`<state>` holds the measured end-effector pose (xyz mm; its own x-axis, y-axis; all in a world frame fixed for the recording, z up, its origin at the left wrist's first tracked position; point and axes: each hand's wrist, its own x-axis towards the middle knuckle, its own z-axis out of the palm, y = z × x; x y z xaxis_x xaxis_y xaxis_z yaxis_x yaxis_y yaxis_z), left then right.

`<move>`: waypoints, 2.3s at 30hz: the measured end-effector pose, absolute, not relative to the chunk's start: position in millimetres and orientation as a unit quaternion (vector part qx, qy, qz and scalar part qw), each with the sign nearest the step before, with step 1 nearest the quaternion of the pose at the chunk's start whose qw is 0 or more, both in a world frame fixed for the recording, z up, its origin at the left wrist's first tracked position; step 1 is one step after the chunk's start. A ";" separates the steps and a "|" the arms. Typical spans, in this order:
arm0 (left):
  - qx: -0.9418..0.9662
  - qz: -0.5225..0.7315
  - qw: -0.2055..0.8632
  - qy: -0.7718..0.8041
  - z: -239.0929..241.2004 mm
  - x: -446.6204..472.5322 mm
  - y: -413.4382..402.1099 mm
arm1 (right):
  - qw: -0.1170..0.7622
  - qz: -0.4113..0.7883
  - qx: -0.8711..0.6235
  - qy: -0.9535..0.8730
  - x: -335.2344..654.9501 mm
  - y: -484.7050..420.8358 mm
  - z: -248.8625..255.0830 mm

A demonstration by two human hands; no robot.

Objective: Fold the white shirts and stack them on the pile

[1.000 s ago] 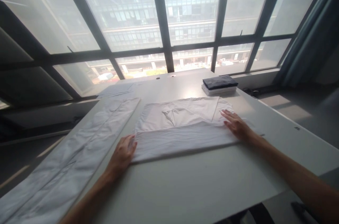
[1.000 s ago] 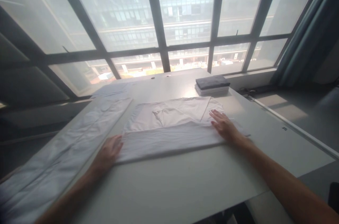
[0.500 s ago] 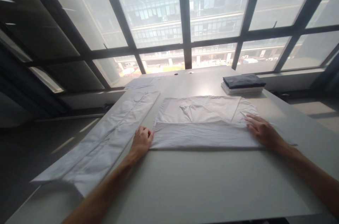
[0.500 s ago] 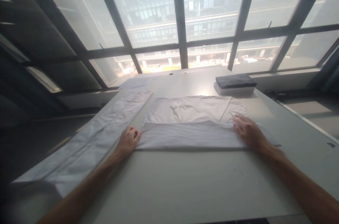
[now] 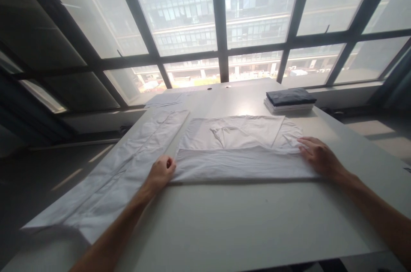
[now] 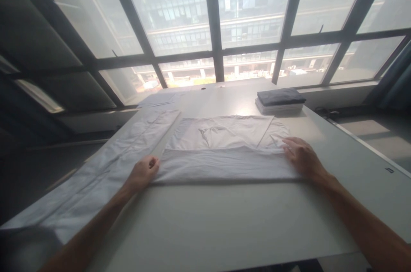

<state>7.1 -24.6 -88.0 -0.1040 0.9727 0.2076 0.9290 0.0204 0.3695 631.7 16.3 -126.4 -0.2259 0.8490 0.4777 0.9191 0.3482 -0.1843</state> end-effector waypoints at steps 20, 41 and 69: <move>0.664 0.109 -0.118 0.730 -102.7 20.5 -32.2 | 0.224 -0.052 -0.586 -0.777 628.2 13.2 -124.9; 0.829 0.032 0.000 0.558 -110.6 49.6 -34.0 | 0.209 -0.064 -0.618 -0.755 623.2 21.5 -125.4; 0.771 0.001 -0.026 0.636 -121.8 32.6 -31.3 | 0.076 0.016 -0.621 -0.780 617.6 7.6 -126.7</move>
<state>32.6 -31.3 -121.8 0.1916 0.9808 0.0353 0.9810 -0.1902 -0.0393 617.6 7.6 -126.7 -0.2175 0.9710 0.0988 0.9662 0.2286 -0.1195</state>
